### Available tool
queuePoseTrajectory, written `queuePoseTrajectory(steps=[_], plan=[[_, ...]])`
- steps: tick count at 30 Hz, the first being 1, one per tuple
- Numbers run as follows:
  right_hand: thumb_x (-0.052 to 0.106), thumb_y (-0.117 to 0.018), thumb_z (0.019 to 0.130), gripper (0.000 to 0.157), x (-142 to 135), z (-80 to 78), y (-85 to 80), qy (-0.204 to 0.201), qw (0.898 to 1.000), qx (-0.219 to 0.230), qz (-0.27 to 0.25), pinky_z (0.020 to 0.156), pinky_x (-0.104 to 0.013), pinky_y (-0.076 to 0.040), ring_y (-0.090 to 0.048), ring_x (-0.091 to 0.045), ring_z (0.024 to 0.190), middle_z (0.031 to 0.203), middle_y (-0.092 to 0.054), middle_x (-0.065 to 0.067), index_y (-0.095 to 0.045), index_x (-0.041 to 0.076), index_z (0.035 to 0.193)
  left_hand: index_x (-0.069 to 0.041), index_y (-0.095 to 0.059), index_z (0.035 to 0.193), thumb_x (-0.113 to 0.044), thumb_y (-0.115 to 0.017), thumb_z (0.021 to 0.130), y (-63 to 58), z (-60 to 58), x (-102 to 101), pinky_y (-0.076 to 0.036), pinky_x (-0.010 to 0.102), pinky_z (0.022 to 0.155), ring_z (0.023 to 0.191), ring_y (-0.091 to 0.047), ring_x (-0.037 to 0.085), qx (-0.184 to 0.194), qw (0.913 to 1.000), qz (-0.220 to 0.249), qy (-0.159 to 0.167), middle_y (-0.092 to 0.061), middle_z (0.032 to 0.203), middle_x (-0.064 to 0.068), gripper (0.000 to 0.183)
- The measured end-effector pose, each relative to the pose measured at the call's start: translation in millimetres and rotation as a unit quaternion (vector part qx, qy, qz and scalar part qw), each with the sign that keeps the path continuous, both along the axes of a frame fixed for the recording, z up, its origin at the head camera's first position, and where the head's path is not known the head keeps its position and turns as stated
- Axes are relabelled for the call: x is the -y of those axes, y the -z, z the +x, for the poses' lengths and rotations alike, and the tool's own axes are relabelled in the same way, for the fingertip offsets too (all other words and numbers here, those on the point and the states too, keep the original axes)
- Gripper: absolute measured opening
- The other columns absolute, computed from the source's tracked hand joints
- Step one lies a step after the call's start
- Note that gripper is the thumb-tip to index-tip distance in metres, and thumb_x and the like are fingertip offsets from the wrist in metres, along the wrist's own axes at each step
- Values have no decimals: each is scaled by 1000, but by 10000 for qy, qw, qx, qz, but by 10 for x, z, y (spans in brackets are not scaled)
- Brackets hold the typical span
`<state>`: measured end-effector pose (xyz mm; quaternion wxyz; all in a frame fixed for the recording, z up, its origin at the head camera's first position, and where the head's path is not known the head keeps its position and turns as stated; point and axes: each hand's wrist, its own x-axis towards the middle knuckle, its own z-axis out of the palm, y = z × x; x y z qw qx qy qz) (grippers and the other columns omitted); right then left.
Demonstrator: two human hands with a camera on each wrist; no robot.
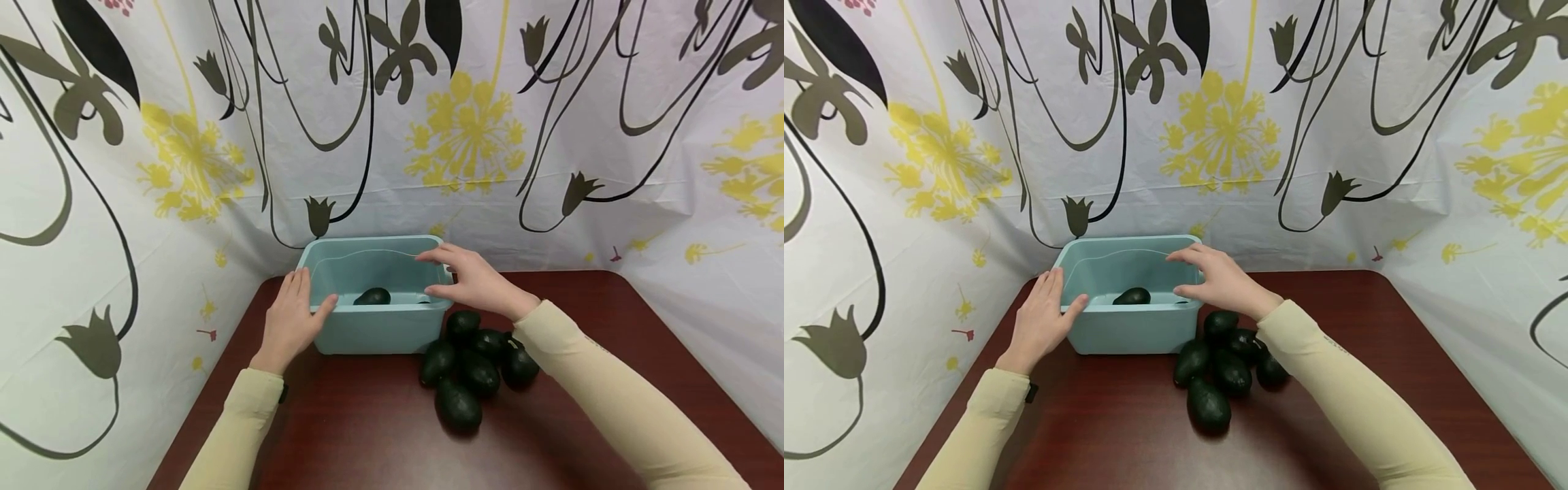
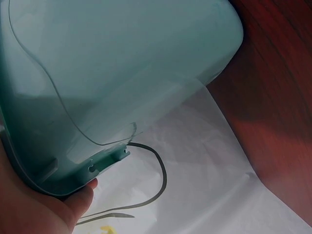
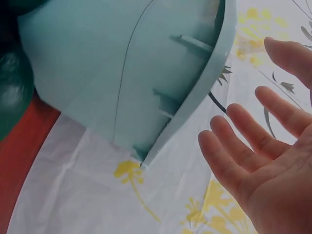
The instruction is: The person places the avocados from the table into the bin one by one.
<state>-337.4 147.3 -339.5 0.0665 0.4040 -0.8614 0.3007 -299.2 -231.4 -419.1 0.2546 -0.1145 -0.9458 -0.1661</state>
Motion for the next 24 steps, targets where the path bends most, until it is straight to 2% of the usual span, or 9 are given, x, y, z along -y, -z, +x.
queuePoseTrajectory(steps=[2,7,12,15,19,24], plan=[[39,-75,92,56,-49,26,-3,14,9999,-139,67,83,-42,-50,-54,-11,111,134,-53,10,-53,33,143,5,-29,155,-70,-41,98,4,2,-3,-41,58,105,147,-27,35,8,10000,-3,-6,-33,158,22,95],[40,-75,91,55,-169,95,-14,31,9995,-291,145,93,-45,-50,-56,-15,118,133,-53,12,-54,35,142,5,-30,155,-70,-41,97,1,3,-7,-41,58,105,147,-27,36,13,10000,-28,-28,-34,158,22,95],[45,-74,91,54,-279,171,-14,142,9986,-436,256,92,-40,-50,-56,-13,118,131,-52,15,-54,37,141,5,-31,155,-70,-42,97,-9,5,-2,-41,58,105,147,-28,37,-23,10000,-14,-15,-34,157,22,95],[43,-75,91,55,-346,209,2,190,9978,-559,301,93,-42,-50,-54,-8,119,132,-53,15,-54,37,141,5,-31,155,-69,-42,97,-11,2,-1,-41,58,105,147,-28,36,-40,10000,-6,-11,-35,157,22,94],[45,-74,91,56,-447,248,46,217,9967,-708,347,96,-43,-50,-54,-10,123,134,-53,14,-53,36,143,5,-30,155,-70,-42,97,-5,0,-2,-41,59,105,147,-28,36,-13,10000,-6,-20,-34,158,22,95],[43,-75,91,55,-561,304,117,316,9965,-666,397,92,-39,-51,-54,-7,120,132,-52,19,-54,36,141,5,-31,155,-70,-41,97,0,0,-4,-41,59,104,147,-28,36,-10,10000,-18,-43,-34,158,22,95]])
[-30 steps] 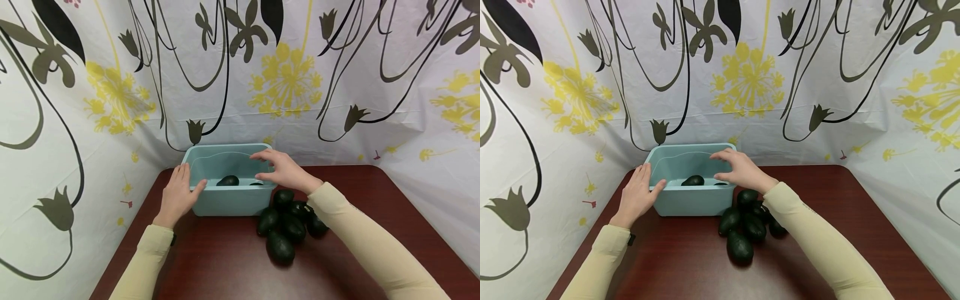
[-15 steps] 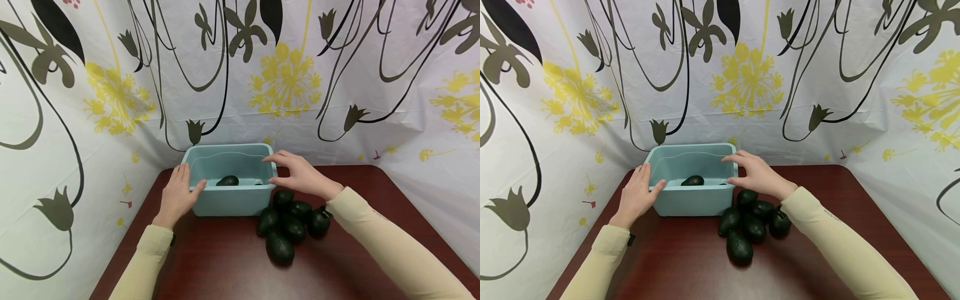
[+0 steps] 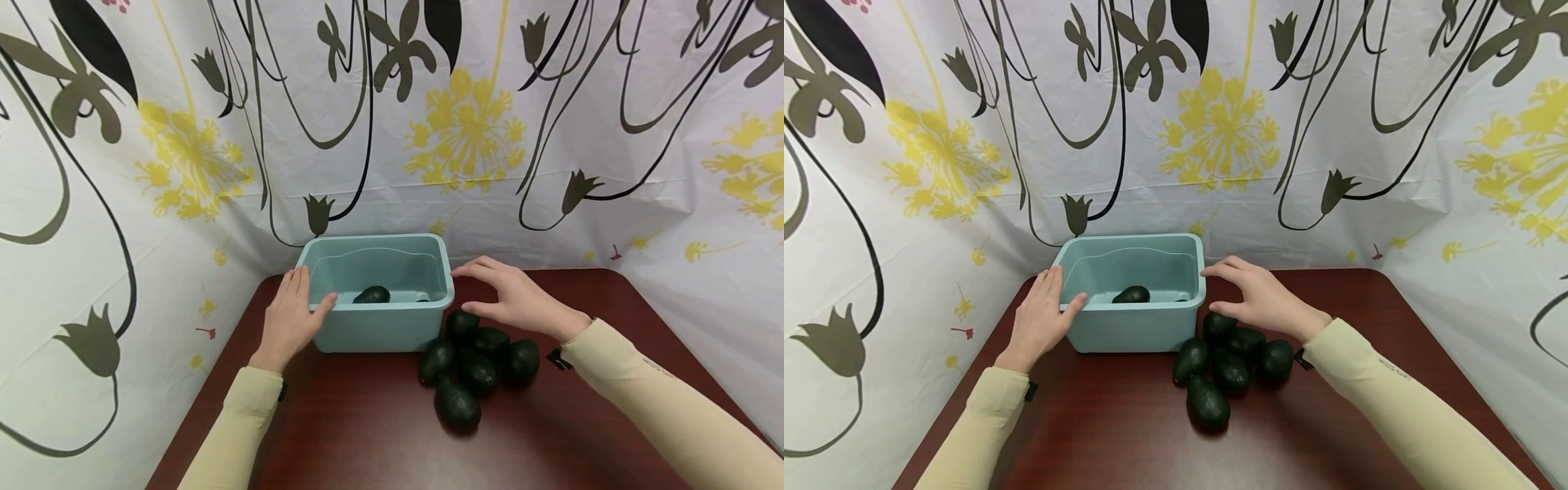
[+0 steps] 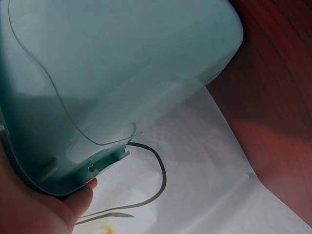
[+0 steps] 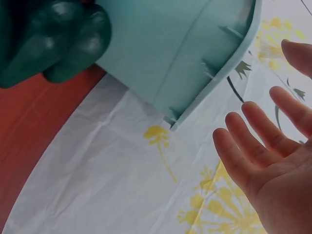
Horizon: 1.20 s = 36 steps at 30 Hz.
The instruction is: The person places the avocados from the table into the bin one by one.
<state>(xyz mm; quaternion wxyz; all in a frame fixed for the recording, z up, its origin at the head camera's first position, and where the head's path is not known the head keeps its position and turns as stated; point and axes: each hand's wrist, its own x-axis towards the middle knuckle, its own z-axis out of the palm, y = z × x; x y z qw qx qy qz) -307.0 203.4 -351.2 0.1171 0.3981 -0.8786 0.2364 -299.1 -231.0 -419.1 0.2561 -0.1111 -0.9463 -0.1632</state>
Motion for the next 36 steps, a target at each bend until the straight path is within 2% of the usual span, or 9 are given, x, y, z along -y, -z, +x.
queuePoseTrajectory(steps=[4,8,12,15,19,30,36], plan=[[42,-76,90,55,-87,55,62,86,9999,53,101,87,-37,-52,-55,-3,113,132,-50,20,-54,37,141,4,-30,155,-70,-41,97,-1,0,-2,-41,59,105,147,-27,36,20,10000,-3,-12,-34,158,22,95],[42,-76,90,55,-168,99,128,104,9997,91,213,84,-34,-52,-59,0,98,132,-50,19,-54,37,140,4,-29,156,-71,-40,97,-1,0,-7,-40,59,105,147,-27,36,53,10000,-11,-14,-33,158,21,96],[39,-78,89,56,-252,116,204,108,9995,31,297,85,-34,-52,-59,0,101,131,-51,17,-55,35,139,4,-29,156,-71,-40,97,-1,-2,-16,-40,58,105,147,-27,36,66,10000,-19,-4,-33,159,21,96],[42,-78,89,56,-331,118,267,144,9991,-14,398,89,-36,-52,-55,-4,113,131,-52,17,-55,35,140,4,-29,156,-71,-40,97,-2,-6,-23,-40,58,105,147,-27,36,60,10000,-16,-5,-33,159,21,96],[45,-76,89,57,-446,138,344,201,9985,98,503,89,-38,-52,-55,-5,114,132,-52,16,-54,36,141,4,-30,156,-71,-40,97,-3,-12,-28,-40,59,105,147,-27,36,29,10000,-26,1,-33,158,21,95],[42,-84,82,62,-754,215,656,416,9950,391,821,89,-35,-52,-55,-1,114,129,-51,21,-55,37,137,4,-31,155,-70,-40,97,-2,-7,-29,-42,59,104,146,-28,36,-36,10000,-23,26,-35,157,22,95],[38,-85,82,55,-866,250,811,332,9946,630,756,82,-31,-51,-59,-4,104,125,-55,16,-61,30,130,5,-31,155,-69,-42,98,4,0,-9,-42,59,103,146,-30,37,-94,9999,-25,26,-36,157,22,94]])
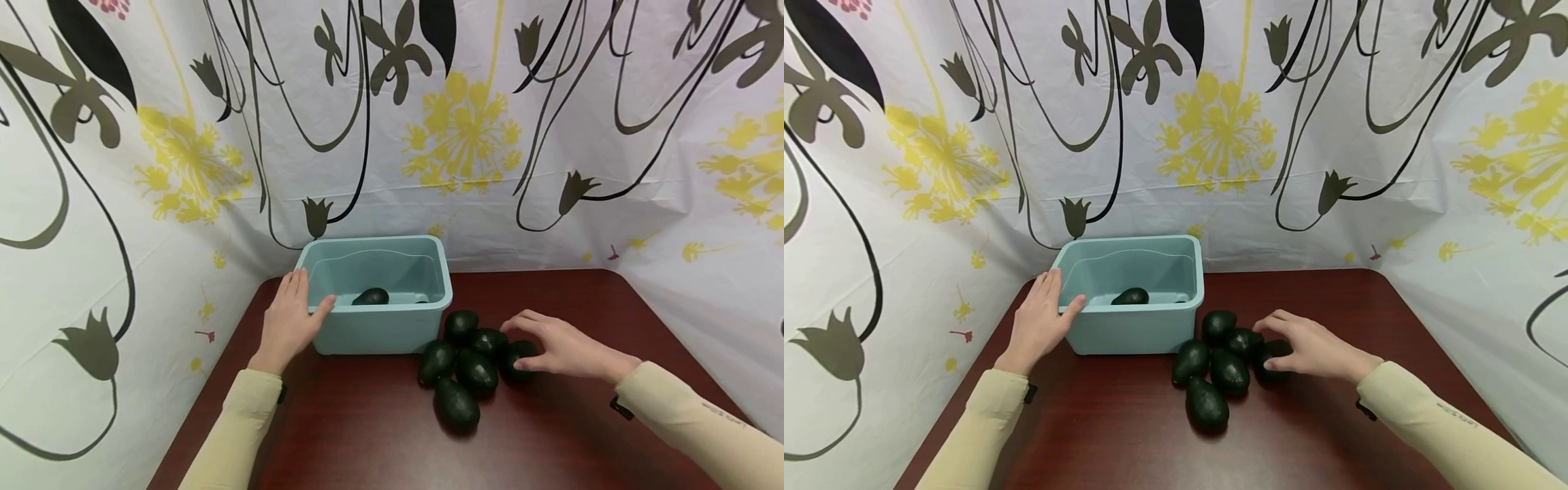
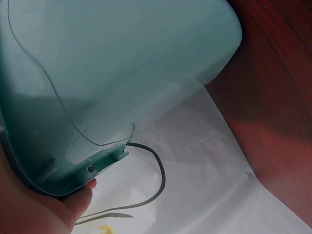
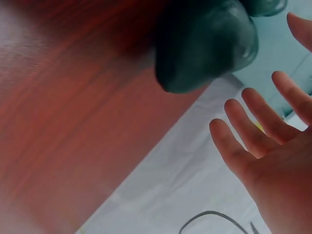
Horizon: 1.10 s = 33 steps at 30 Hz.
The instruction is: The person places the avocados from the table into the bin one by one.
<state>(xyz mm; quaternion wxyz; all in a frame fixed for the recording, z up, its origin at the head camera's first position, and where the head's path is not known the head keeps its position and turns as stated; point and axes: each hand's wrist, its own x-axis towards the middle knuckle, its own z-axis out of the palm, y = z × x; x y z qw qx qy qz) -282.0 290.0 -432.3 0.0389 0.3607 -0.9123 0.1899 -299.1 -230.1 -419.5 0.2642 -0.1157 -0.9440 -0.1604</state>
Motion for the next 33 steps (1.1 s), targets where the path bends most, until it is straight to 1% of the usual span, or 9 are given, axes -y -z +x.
queuePoseTrajectory(steps=[2,4,6,10,13,18,22,28,33], plan=[[35,-86,81,53,-31,7,51,-41,10000,63,-47,78,-30,-50,-61,-6,100,125,-57,14,-62,26,128,5,-32,155,-69,-42,98,3,0,0,-42,59,103,146,-30,37,-18,10000,6,6,-36,156,22,94],[33,-86,81,53,-54,11,97,-95,9999,63,-63,78,-31,-50,-62,-8,101,125,-57,12,-63,24,127,5,-32,154,-69,-43,98,5,-5,2,-43,59,103,146,-30,37,-35,10000,16,14,-36,156,22,94],[33,-87,80,53,-67,16,139,-96,9999,51,-37,79,-31,-50,-61,-7,102,126,-56,14,-63,24,127,5,-32,154,-69,-43,98,6,-8,4,-43,59,102,145,-30,37,-45,10000,32,25,-37,156,22,94],[34,-87,80,54,-87,46,209,-17,9999,126,50,74,-28,-46,-59,-10,89,127,-52,16,-62,25,127,5,-32,154,-69,-42,97,23,-13,9,-41,60,104,146,-30,37,-22,10000,61,25,-36,157,22,94],[34,-87,79,54,-101,65,248,29,9998,165,106,73,-27,-45,-57,-9,86,127,-52,16,-63,26,126,5,-32,154,-69,-42,97,34,-10,11,-41,60,104,146,-30,37,-26,10000,61,20,-36,157,22,94],[33,-88,77,55,-123,65,283,72,9997,65,219,80,-32,-51,-56,-6,102,126,-52,17,-63,27,126,5,-33,154,-69,-43,98,21,1,8,-41,60,104,145,-30,38,-50,10000,23,12,-36,156,23,94],[31,-89,76,59,-133,59,301,198,9992,26,334,85,-38,-52,-54,-10,112,127,-52,17,-63,28,128,6,-32,154,-68,-43,98,11,4,2,-41,59,105,146,-29,37,-27,10000,13,3,-36,157,23,94],[31,-90,73,67,-151,63,353,302,9986,59,421,86,-39,-52,-52,-12,116,126,-53,17,-61,31,134,5,-33,154,-68,-43,98,8,3,-3,-41,59,105,146,-30,37,-31,10000,16,-13,-36,156,22,93],[30,-91,73,69,-157,60,391,274,9991,80,318,85,-39,-52,-52,-10,114,124,-54,18,-60,33,135,5,-33,154,-68,-43,98,16,3,2,-41,59,105,146,-30,37,-40,10000,27,-16,-36,156,22,93]])
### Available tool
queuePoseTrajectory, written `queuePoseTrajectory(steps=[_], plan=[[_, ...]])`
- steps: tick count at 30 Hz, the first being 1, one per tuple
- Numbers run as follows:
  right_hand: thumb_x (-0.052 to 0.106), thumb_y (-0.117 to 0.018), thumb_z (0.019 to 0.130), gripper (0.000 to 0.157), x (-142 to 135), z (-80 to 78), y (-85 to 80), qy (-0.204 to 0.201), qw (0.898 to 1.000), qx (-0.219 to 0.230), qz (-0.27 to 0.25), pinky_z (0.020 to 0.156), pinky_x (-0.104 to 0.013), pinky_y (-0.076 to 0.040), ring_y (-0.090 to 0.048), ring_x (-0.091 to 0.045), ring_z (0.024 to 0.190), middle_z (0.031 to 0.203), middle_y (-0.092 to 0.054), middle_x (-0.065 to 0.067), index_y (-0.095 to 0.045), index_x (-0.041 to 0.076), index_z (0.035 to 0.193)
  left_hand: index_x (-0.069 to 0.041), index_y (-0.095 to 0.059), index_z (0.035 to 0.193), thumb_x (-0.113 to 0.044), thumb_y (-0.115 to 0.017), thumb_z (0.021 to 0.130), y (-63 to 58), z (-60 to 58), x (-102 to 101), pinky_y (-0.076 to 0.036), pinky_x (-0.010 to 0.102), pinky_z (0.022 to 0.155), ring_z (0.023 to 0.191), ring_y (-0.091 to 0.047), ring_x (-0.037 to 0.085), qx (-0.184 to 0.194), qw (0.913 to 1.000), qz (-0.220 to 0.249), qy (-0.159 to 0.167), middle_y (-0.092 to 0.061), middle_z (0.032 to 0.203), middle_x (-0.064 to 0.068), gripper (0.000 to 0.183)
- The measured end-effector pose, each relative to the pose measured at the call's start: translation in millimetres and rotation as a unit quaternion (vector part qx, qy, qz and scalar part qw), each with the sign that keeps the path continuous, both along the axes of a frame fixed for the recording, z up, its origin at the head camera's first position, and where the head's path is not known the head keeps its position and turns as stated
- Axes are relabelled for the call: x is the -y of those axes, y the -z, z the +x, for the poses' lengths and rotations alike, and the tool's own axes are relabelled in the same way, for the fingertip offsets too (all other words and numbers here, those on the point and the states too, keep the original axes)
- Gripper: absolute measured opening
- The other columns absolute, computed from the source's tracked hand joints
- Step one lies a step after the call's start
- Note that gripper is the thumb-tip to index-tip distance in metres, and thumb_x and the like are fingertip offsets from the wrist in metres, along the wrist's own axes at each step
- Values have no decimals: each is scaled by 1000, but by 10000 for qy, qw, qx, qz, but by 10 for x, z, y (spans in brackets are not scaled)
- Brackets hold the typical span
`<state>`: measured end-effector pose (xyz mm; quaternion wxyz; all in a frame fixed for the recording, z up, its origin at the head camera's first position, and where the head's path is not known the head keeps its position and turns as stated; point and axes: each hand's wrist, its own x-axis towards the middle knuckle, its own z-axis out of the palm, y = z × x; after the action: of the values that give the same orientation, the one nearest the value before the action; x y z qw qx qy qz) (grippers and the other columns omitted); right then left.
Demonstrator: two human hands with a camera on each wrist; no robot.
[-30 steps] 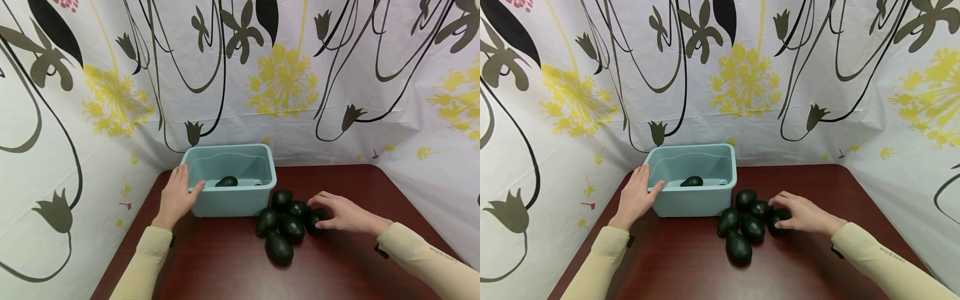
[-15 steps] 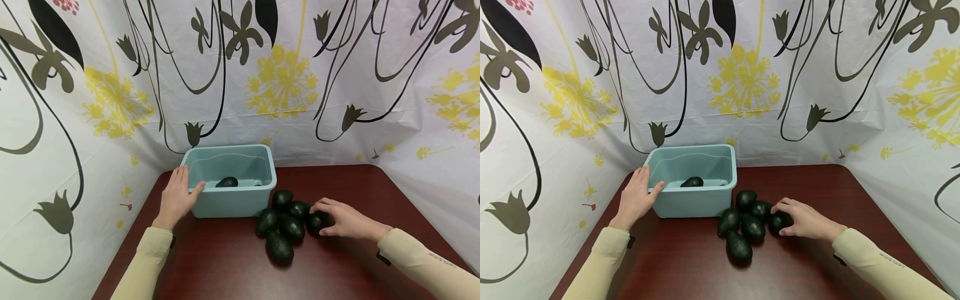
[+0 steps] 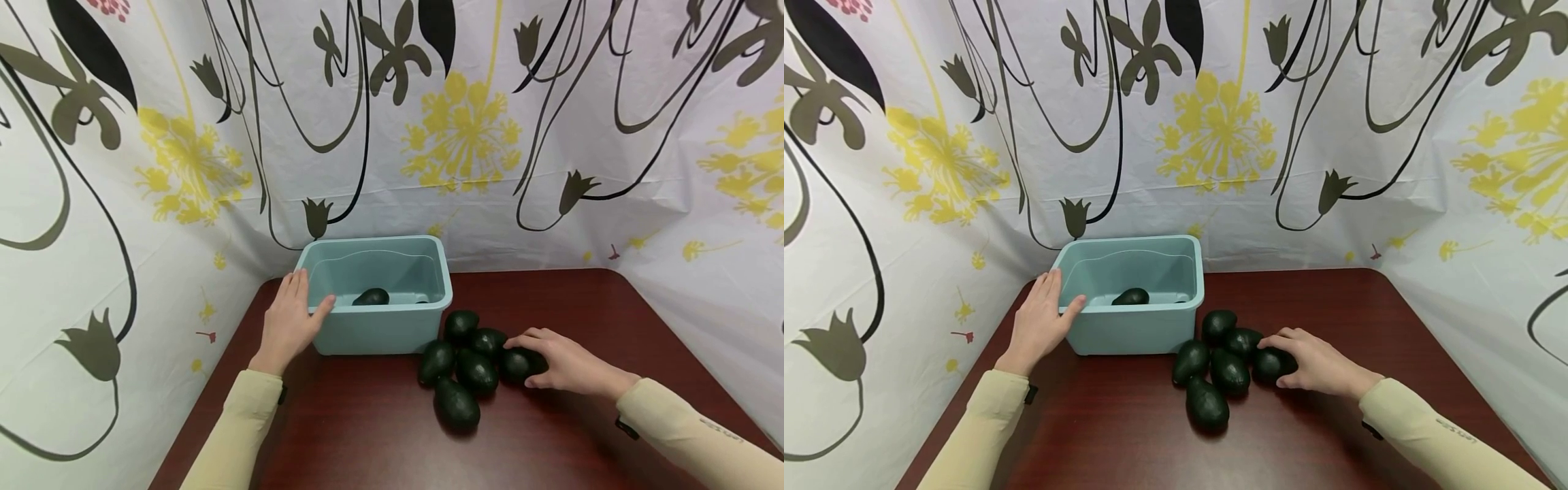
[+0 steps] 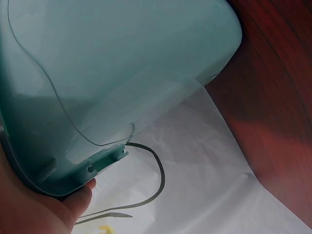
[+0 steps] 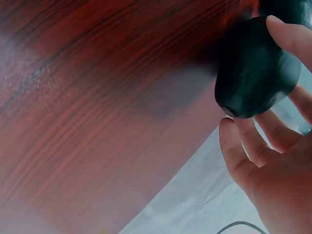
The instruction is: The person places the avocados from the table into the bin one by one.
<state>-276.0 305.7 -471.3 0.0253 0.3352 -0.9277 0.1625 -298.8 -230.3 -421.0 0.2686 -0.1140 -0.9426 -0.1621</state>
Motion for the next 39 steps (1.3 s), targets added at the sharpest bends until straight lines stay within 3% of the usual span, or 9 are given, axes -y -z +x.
queuePoseTrajectory(steps=[10,25,39], plan=[[27,-91,73,74,14,8,61,-63,9998,140,-146,84,-35,-53,-57,-5,108,122,-53,19,-57,34,138,5,-33,154,-68,-43,98,9,-7,-2,-40,59,106,146,-30,37,-2,10000,3,3,-36,157,22,93],[26,-92,71,73,12,48,76,-3,9998,-72,-160,81,-33,-53,-58,-2,101,118,-53,21,-59,32,137,5,-32,155,-69,-42,97,2,6,-7,-40,59,106,146,-29,37,55,10000,23,-7,-35,157,22,94],[26,-92,71,74,-30,59,-40,219,9989,-240,-347,78,-32,-53,-57,-1,97,117,-53,18,-60,33,137,5,-33,154,-69,-42,97,6,-5,4,-41,59,105,146,-30,37,-15,10000,20,16,-36,156,22,94]])
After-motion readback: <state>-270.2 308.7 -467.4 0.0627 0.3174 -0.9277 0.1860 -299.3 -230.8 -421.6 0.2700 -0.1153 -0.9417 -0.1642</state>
